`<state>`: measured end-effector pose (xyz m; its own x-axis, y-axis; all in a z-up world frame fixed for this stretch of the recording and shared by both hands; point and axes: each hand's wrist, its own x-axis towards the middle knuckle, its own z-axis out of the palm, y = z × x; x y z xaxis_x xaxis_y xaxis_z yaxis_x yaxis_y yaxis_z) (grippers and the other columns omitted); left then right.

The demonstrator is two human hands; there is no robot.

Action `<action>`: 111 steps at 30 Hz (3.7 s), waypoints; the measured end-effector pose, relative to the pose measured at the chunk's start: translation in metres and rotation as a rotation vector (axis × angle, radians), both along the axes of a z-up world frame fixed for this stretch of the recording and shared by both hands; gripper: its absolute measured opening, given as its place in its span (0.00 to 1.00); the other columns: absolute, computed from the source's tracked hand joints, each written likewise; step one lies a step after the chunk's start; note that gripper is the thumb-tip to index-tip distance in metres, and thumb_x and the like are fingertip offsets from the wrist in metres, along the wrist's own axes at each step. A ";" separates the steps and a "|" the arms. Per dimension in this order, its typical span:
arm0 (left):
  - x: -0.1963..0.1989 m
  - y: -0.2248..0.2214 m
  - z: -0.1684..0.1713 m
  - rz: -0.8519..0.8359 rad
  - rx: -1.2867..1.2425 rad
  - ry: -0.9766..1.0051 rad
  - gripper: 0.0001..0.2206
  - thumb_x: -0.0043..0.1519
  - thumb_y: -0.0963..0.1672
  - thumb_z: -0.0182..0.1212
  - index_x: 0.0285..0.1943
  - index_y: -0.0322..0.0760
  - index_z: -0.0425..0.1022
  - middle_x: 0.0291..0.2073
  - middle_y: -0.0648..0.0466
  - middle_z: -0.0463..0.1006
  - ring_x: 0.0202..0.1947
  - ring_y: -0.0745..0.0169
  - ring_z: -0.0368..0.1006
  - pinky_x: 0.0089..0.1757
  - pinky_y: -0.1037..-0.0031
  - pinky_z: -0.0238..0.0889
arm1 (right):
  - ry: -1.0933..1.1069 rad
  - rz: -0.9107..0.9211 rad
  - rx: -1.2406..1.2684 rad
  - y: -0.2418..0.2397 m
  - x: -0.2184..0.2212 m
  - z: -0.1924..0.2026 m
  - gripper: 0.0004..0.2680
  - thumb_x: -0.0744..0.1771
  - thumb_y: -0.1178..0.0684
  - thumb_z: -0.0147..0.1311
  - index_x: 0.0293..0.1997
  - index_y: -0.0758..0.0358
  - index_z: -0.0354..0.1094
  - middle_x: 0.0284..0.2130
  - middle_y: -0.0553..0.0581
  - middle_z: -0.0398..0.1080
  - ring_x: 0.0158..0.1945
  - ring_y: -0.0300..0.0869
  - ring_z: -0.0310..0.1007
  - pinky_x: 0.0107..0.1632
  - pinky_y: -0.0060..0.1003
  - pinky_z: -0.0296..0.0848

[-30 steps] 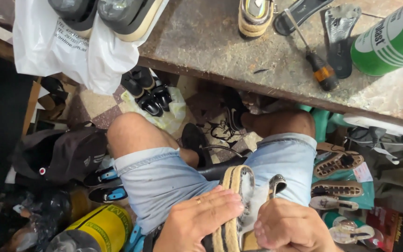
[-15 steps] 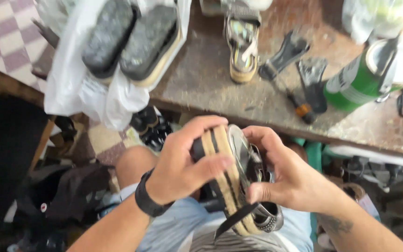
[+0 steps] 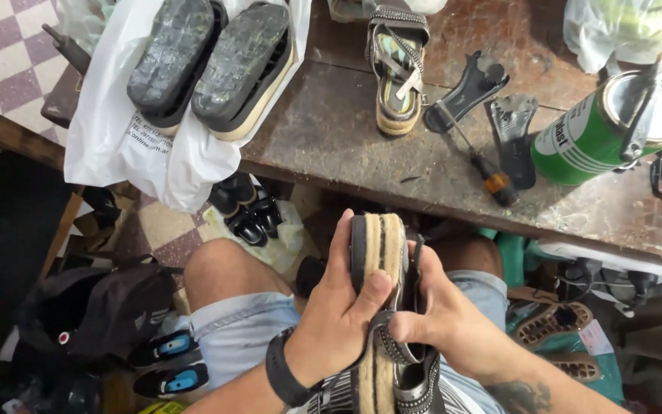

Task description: Disassembling a sandal by prying the sole away from the upper using a tool at a repair bench.

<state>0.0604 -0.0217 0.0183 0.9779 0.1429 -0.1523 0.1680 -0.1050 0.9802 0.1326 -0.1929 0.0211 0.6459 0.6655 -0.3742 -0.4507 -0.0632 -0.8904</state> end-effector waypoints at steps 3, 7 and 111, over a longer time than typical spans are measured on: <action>0.000 0.006 0.006 -0.049 0.180 0.004 0.46 0.64 0.62 0.46 0.85 0.43 0.29 0.82 0.41 0.51 0.75 0.40 0.62 0.64 0.57 0.60 | 0.232 -0.069 -0.099 0.007 0.004 0.033 0.34 0.54 0.62 0.71 0.69 0.64 0.61 0.59 0.63 0.75 0.61 0.47 0.76 0.62 0.46 0.76; 0.006 0.019 0.010 -0.124 0.145 0.005 0.50 0.61 0.62 0.51 0.85 0.41 0.29 0.77 0.41 0.62 0.73 0.46 0.66 0.64 0.62 0.58 | 0.108 0.245 -0.114 -0.004 0.029 0.030 0.36 0.57 0.60 0.63 0.74 0.61 0.52 0.57 0.62 0.75 0.55 0.49 0.81 0.54 0.44 0.85; 0.036 0.019 0.011 -0.484 0.450 -0.587 0.54 0.53 0.37 0.62 0.86 0.50 0.27 0.84 0.26 0.48 0.81 0.21 0.54 0.63 0.47 0.65 | 0.196 0.281 -0.092 -0.043 0.023 -0.015 0.23 0.55 0.54 0.75 0.52 0.76 0.78 0.39 0.59 0.83 0.39 0.44 0.80 0.46 0.37 0.78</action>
